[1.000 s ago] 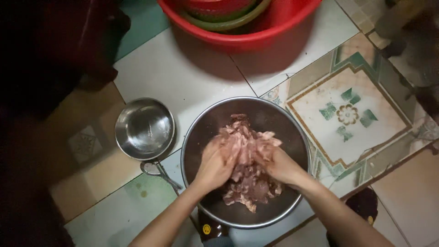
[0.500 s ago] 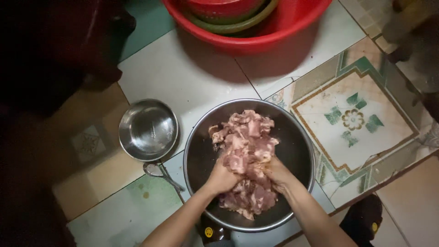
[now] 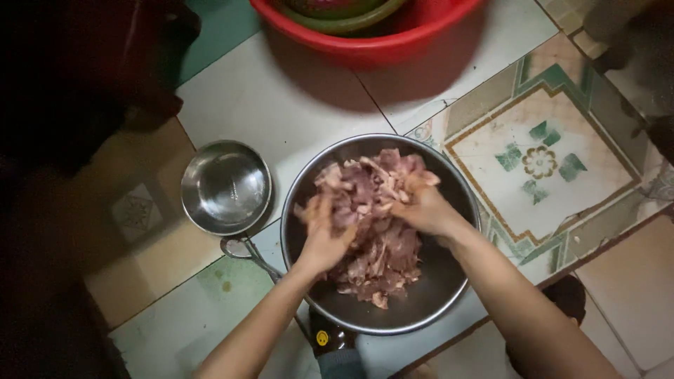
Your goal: Mixing raw meat pieces with a prepared marinade in a large bowl.
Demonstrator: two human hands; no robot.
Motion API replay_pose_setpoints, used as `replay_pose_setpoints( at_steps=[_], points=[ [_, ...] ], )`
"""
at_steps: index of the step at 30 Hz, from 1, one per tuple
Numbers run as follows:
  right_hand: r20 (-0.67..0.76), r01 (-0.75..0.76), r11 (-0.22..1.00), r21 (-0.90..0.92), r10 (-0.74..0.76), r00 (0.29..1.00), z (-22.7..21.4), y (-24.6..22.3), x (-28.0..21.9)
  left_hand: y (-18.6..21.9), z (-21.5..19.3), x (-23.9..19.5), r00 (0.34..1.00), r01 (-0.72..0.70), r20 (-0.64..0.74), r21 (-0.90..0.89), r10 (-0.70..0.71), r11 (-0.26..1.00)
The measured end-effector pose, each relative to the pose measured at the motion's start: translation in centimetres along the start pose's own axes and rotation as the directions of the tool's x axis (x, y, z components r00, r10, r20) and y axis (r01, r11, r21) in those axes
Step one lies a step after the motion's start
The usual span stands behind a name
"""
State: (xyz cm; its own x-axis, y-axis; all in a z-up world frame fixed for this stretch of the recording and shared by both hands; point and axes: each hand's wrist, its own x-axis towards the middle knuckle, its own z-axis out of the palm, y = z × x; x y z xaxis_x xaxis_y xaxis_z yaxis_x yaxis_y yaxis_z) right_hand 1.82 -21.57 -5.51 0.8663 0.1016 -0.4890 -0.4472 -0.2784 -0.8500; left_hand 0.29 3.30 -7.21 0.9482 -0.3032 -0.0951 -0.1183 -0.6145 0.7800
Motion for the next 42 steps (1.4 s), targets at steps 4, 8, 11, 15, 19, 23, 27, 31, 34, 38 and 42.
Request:
replay_pose_setpoints(
  at_steps=[4, 8, 11, 15, 19, 23, 27, 31, 34, 38, 42],
  points=[
    [-0.128, -0.19, 0.982, -0.019, 0.186, 0.974, 1.5, 1.0, -3.7, 3.6, -0.2, -3.4, 0.664, 0.741, 0.351, -0.426, -0.66, 0.519],
    [0.103, -0.393, 0.757, 0.522, 0.402, 0.91, 5.6, 8.5, -4.3, 0.7, 4.7, -4.0, 0.675, 0.737, 0.523, -0.43, -0.521, 0.522],
    [0.204, -0.384, 0.625, 0.68, 0.342, 0.918, 7.0, 14.8, -4.5, -0.7, 6.2, -4.5, 0.851, 0.512, 0.429, -0.543, -0.304, 0.666],
    [0.1, -0.282, 0.656, 0.7, 0.301, 0.948, 7.0, 10.5, -6.1, -0.3, 5.5, -5.1, 0.986, 0.163, 0.131, -0.66, -0.101, 0.734],
    [-0.036, -0.155, 0.67, 0.726, 0.261, 0.965, 8.1, 7.8, -7.1, 5.2, 0.8, -4.4, 0.989, 0.146, 0.074, -0.536, -0.125, 0.831],
    [-0.246, 0.239, 0.971, 0.016, -0.228, 0.942, 7.2, 1.3, -6.6, 5.2, -0.1, -3.5, 0.99, 0.129, -0.039, -0.065, -0.132, 0.989],
    [0.026, -0.465, 0.885, -0.017, 0.465, 0.885, 4.6, -1.0, -3.3, 2.1, 0.0, -2.5, 0.982, 0.185, -0.027, -0.041, -0.186, 0.982],
    [-0.105, -0.13, 0.916, -0.381, 0.097, 0.99, 2.6, 5.9, -2.2, -1.0, 2.2, -4.1, 0.967, 0.228, -0.097, -0.091, -0.236, 0.969],
    [-0.35, -0.014, 0.996, 0.086, 0.044, 0.936, 4.4, 7.8, -4.3, 1.8, 3.3, -5.2, 0.787, 0.596, 0.157, -0.441, -0.597, 0.671],
    [0.14, -0.443, 0.634, 0.633, 0.469, 0.872, 7.3, 8.9, -6.0, 1.2, 7.2, -6.2, 0.6, 0.794, 0.578, -0.516, -0.554, 0.321],
    [0.121, -0.348, 0.643, 0.682, 0.37, 0.921, 8.5, 9.0, -7.1, -1.0, 8.8, -6.6, 0.86, 0.504, 0.377, -0.73, -0.344, 0.461]
  ],
)
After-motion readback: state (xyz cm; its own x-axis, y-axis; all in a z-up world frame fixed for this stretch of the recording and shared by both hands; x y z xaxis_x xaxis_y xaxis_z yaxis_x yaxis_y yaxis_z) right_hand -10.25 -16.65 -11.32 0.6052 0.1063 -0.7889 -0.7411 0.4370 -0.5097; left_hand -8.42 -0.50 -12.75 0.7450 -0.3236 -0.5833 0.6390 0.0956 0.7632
